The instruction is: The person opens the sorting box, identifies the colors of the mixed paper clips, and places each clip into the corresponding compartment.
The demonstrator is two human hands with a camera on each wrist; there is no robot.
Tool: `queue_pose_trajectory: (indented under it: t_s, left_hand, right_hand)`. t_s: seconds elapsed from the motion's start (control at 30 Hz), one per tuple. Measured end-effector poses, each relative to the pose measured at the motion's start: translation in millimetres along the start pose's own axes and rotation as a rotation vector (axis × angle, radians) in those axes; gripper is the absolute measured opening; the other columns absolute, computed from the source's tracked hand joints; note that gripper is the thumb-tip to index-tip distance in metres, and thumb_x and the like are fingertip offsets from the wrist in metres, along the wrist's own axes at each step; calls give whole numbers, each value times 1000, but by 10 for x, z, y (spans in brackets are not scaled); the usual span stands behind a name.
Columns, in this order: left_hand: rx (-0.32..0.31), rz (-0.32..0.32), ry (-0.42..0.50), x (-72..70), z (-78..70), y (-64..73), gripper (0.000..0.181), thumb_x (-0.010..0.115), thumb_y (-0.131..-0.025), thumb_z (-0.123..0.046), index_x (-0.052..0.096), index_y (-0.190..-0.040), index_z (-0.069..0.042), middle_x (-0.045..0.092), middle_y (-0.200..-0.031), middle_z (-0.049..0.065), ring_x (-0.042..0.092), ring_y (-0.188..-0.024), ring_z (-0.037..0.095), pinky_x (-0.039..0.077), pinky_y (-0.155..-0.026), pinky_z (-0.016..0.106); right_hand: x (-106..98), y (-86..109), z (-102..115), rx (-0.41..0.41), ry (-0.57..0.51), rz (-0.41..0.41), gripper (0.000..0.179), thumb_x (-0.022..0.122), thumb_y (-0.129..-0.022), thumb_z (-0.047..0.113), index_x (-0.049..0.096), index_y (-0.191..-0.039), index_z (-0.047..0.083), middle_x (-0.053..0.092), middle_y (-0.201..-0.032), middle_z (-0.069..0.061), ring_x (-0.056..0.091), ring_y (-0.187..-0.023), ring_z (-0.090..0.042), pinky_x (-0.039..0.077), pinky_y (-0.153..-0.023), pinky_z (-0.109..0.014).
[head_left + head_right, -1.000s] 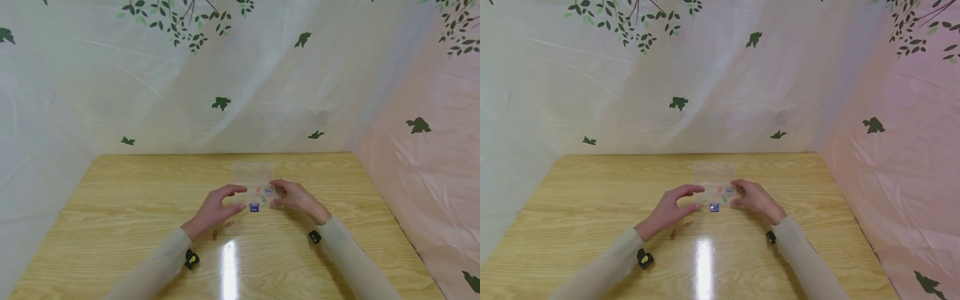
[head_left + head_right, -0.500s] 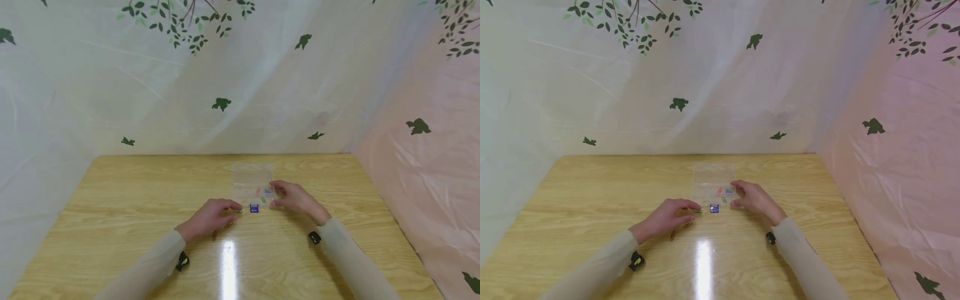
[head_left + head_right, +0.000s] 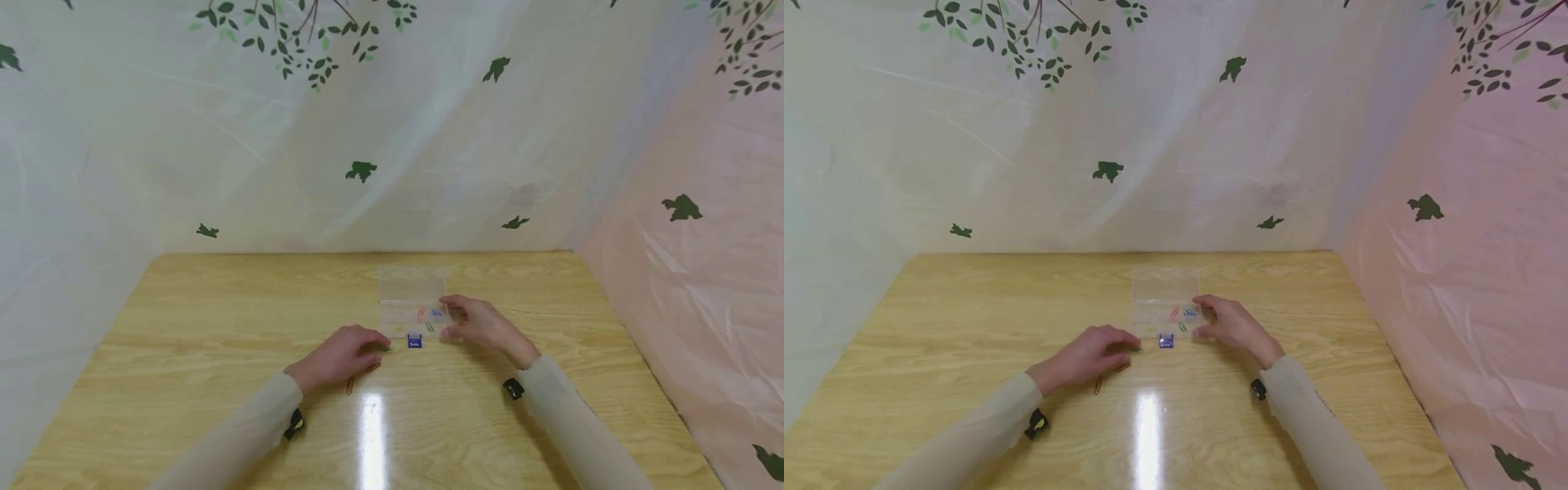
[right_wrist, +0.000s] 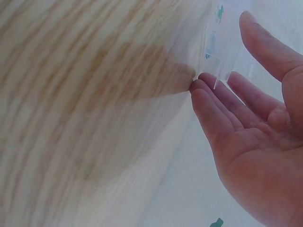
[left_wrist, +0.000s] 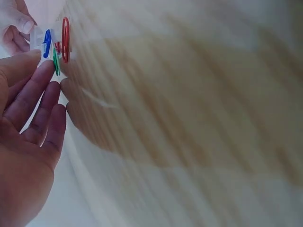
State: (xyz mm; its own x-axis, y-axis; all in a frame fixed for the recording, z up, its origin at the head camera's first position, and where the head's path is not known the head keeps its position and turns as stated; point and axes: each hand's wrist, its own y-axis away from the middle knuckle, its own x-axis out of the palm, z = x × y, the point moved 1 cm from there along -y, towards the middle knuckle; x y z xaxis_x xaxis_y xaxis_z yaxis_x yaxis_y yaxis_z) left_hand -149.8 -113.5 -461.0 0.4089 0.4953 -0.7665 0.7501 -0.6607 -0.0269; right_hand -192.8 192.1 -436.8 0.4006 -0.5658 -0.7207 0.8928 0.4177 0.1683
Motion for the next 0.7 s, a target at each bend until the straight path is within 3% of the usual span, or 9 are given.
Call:
queue_pose_trajectory:
  t_s: [0.1, 0.33, 0.7]
  left_hand:
    - [13, -15, -11, -8, 1, 27, 23, 70, -100, -12, 73, -123, -8, 73, -121, 4, 66, -115, 24, 51, -103, 46]
    - [-40, -33, 13, -24, 2, 80, 22, 71, -97, -6, 74, -119, -8, 74, -115, 2, 67, -110, 20, 54, -100, 43]
    - [-71, -54, 21, -9, -5, 134, 20, 71, -96, -3, 74, -114, -9, 73, -108, -1, 67, -99, 14, 57, -89, 34]
  right_hand:
    - [-3, 7, 13, 8, -10, 4, 68, 80, -92, 18, 50, -151, 1, 53, -150, -20, 52, -137, -38, 42, -113, -56]
    - [-4, 14, 25, 13, -14, 11, 68, 81, -92, 18, 50, -151, 1, 54, -150, -20, 52, -137, -38, 42, -113, -55]
    - [10, 29, 6, 7, -18, 22, 69, 81, -92, 18, 49, -151, 1, 54, -150, -20, 53, -136, -38, 42, -113, -55]
